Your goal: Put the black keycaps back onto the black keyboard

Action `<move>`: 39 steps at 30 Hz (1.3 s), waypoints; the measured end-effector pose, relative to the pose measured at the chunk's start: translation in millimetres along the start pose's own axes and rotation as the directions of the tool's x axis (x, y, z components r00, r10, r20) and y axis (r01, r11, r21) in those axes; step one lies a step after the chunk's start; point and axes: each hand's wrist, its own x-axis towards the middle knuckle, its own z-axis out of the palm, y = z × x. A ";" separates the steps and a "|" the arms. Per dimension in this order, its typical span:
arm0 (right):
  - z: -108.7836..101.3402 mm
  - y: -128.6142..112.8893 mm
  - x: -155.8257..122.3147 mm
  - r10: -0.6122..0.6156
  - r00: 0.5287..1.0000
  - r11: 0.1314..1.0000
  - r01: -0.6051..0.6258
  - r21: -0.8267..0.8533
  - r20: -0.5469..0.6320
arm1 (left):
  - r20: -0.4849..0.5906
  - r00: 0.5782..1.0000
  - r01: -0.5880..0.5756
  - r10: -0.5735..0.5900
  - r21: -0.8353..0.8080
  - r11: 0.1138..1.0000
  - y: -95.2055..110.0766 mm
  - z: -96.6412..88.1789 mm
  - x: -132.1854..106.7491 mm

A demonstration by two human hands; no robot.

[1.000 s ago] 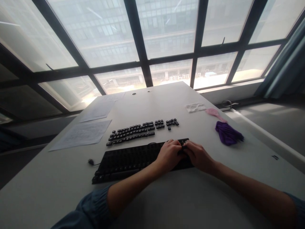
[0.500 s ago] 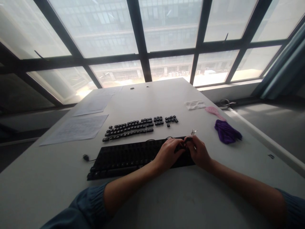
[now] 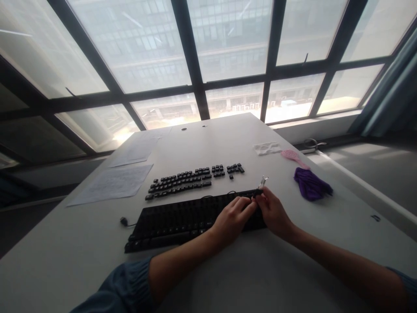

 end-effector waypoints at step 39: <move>-15.4 0.0 18.0 0.051 0.979 0.980 -0.012 0.196 -0.198 | 0.012 0.697 0.712 -0.717 0.110 0.693 -123.9 18.9 79.4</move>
